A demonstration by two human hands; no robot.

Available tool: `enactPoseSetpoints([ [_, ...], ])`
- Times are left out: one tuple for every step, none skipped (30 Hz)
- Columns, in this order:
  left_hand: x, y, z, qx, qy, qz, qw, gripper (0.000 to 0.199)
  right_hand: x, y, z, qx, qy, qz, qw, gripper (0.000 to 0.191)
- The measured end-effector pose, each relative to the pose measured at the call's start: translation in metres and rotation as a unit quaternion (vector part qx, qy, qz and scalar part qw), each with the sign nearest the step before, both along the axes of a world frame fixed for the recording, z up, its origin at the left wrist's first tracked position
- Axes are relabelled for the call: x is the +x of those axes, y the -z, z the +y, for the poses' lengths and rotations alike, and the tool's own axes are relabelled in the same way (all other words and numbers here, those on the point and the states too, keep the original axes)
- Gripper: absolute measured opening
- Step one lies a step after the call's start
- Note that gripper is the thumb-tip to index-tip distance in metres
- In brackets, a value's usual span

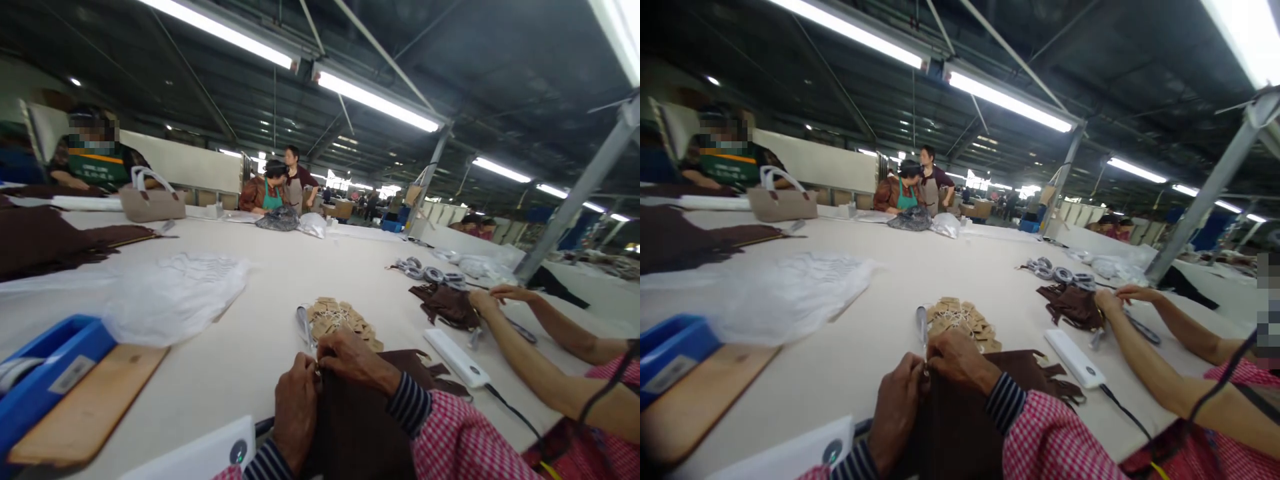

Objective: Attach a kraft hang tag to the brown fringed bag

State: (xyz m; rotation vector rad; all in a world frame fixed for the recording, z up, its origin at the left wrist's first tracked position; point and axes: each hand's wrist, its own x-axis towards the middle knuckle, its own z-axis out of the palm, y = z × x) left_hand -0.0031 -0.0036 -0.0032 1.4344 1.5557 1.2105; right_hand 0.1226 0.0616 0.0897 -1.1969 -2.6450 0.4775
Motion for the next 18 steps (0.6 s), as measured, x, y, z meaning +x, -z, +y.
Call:
enactPoseSetpoints([
  [-0.001, -0.003, -0.001, -0.002, -0.009, 0.067, 0.998, 0.027, 0.001, 0.0, -0.001, -0.001, 0.0, 0.0, 1.0, 0.023],
  [-0.001, -0.006, -0.003, -0.004, -0.018, 0.126, 0.992, 0.025, 0.002, 0.001, -0.003, 0.001, 0.0, 0.004, 1.0, 0.022],
  [-0.002, -0.008, -0.004, -0.005, -0.027, 0.167, 0.986, 0.024, 0.003, 0.002, -0.003, 0.008, 0.001, 0.016, 1.0, 0.022],
  [-0.002, -0.011, -0.005, -0.003, -0.035, 0.184, 0.982, 0.024, 0.004, 0.003, -0.004, 0.016, 0.001, 0.035, 0.999, 0.022],
  [-0.003, -0.013, -0.005, 0.006, -0.041, 0.176, 0.984, 0.023, 0.005, 0.005, -0.004, 0.025, -0.003, 0.06, 0.998, 0.022],
  [-0.004, -0.015, -0.006, 0.024, -0.045, 0.145, 0.988, 0.022, 0.005, 0.007, -0.005, 0.031, -0.008, 0.092, 0.995, 0.023],
  [-0.005, -0.017, -0.006, 0.05, -0.05, 0.1, 0.992, 0.023, 0.005, 0.009, -0.004, 0.027, -0.015, 0.126, 0.992, 0.021],
  [-0.007, -0.019, -0.006, 0.078, -0.054, 0.049, 0.994, 0.026, 0.003, 0.012, -0.004, 0.011, -0.026, 0.158, 0.987, 0.017],
  [-0.008, -0.02, -0.007, 0.104, -0.059, 0.002, 0.993, 0.03, 0.002, 0.015, -0.004, -0.017, -0.038, 0.189, 0.981, 0.012],
  [-0.01, -0.021, -0.007, 0.124, -0.063, -0.035, 0.99, 0.033, 0.0, 0.018, -0.003, -0.053, -0.05, 0.217, 0.973, 0.008],
  [-0.012, -0.022, -0.006, 0.138, -0.066, -0.059, 0.986, 0.034, -0.002, 0.02, -0.003, -0.089, -0.06, 0.243, 0.964, 0.009],
  [-0.014, -0.023, -0.006, 0.142, -0.071, -0.074, 0.985, 0.035, -0.003, 0.021, -0.003, -0.118, -0.065, 0.262, 0.956, 0.011],
  [-0.015, -0.023, -0.005, 0.141, -0.076, -0.085, 0.984, 0.035, -0.004, 0.022, -0.003, -0.135, -0.066, 0.275, 0.95, 0.01],
  [-0.016, -0.023, -0.004, 0.137, -0.079, -0.097, 0.983, 0.036, -0.005, 0.023, -0.002, -0.139, -0.06, 0.288, 0.946, 0.009],
  [-0.017, -0.023, -0.002, 0.133, -0.08, -0.112, 0.981, 0.036, -0.004, 0.023, -0.002, -0.134, -0.051, 0.299, 0.943, 0.008],
  [-0.018, -0.023, -0.001, 0.129, -0.081, -0.13, 0.98, 0.035, -0.003, 0.022, -0.001, -0.128, -0.043, 0.309, 0.941, 0.007],
  [-0.018, -0.023, 0.0, 0.124, -0.08, -0.148, 0.978, 0.034, -0.002, 0.022, -0.001, -0.123, -0.037, 0.321, 0.938, 0.009],
  [-0.018, -0.023, 0.001, 0.118, -0.076, -0.163, 0.977, 0.034, -0.001, 0.021, 0.0, -0.123, -0.032, 0.335, 0.934, 0.011],
])
